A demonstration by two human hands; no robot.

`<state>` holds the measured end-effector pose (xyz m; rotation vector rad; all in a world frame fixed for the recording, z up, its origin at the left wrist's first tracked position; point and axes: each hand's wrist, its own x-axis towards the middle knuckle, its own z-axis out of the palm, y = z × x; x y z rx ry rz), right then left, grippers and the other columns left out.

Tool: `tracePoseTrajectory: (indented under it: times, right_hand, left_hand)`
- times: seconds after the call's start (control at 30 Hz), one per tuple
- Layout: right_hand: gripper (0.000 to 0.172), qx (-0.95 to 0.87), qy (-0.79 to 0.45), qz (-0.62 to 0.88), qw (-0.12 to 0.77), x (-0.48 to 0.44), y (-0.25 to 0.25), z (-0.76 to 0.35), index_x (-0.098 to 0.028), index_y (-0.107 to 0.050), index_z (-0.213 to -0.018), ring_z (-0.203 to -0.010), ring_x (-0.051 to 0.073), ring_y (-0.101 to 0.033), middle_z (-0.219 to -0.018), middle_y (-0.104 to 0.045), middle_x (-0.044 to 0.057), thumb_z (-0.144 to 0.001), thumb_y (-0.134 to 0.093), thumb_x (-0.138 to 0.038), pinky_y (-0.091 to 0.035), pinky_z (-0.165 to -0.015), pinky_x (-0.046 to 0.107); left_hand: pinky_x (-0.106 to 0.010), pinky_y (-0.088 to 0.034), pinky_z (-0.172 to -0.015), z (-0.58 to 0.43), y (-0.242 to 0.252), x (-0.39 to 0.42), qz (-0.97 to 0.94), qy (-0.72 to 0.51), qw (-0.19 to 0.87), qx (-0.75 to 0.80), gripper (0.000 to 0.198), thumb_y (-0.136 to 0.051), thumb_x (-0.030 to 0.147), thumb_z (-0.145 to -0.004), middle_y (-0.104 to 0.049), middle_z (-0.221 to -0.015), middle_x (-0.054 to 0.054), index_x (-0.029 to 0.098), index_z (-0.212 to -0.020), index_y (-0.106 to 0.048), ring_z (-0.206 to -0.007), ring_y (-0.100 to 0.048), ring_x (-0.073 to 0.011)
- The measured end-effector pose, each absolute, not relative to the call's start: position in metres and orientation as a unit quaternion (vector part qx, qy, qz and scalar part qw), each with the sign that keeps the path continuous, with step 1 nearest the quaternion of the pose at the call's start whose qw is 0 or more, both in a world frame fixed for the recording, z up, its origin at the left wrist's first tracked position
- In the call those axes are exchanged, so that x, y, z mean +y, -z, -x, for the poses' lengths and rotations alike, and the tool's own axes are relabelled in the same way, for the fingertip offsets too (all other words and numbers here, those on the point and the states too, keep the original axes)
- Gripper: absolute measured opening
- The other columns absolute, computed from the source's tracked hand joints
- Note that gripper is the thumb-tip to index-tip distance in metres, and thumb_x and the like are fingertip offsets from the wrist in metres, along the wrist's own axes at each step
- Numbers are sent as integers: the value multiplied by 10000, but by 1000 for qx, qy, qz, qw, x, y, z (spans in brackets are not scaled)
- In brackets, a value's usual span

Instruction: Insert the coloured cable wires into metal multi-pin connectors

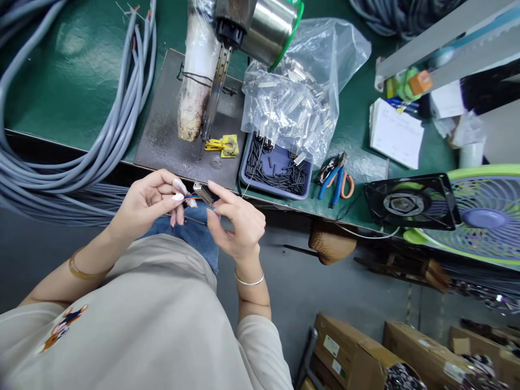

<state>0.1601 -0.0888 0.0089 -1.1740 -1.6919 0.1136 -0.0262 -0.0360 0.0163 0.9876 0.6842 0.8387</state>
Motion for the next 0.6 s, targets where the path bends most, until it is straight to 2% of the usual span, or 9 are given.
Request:
tracePoseTrajectory:
  times: [0.07,0.17,0.37,0.47,0.6]
  right_hand:
    - [118,-713,-35,520,469,-87,-11,-157,-248,-588,-879,-667,139,-721,-931,-799,22,-898,-670,-166,-575,-615,271]
    - [125,-671,-105,567,466,-84,-15,-152,-238,-580,-829,-511,86,-604,-667,-679,-57,-912,-671,-214,-478,-505,213]
    - [266,-528,-365,569,515,-80,-20,-146,-228,-490,-791,-366,46,-511,-594,-626,-89,-939,-654,-377,-361,-357,160]
    - [328,-502,-398,561,524,-79,-21,-145,-231,-474,-783,-336,41,-486,-548,-585,-107,-925,-672,-451,-355,-337,144]
    - [303,-492,-395,560,537,-78,-21,-143,-231,-482,-793,-347,39,-498,-584,-639,-90,-923,-682,-418,-377,-349,141]
  left_hand:
    - [-185,-518,-424,28,-17,-35,-445,-366,758,306,301,-764,371,-853,-713,-745,-3,166,-919,-555,-465,-658,-106]
    - [-193,-534,-437,28,-18,-34,-440,-357,764,308,294,-766,350,-853,-680,-707,23,166,-939,-552,-471,-664,-112]
    - [-198,-553,-455,28,-19,-36,-440,-369,756,314,304,-789,349,-832,-659,-728,32,165,-924,-564,-468,-660,-103]
    - [-197,-555,-459,27,-20,-36,-449,-367,749,322,315,-796,365,-823,-651,-726,32,166,-908,-567,-477,-666,-106]
    - [-186,-551,-465,28,-19,-36,-453,-368,748,316,287,-776,344,-842,-692,-747,15,165,-930,-571,-495,-682,-109]
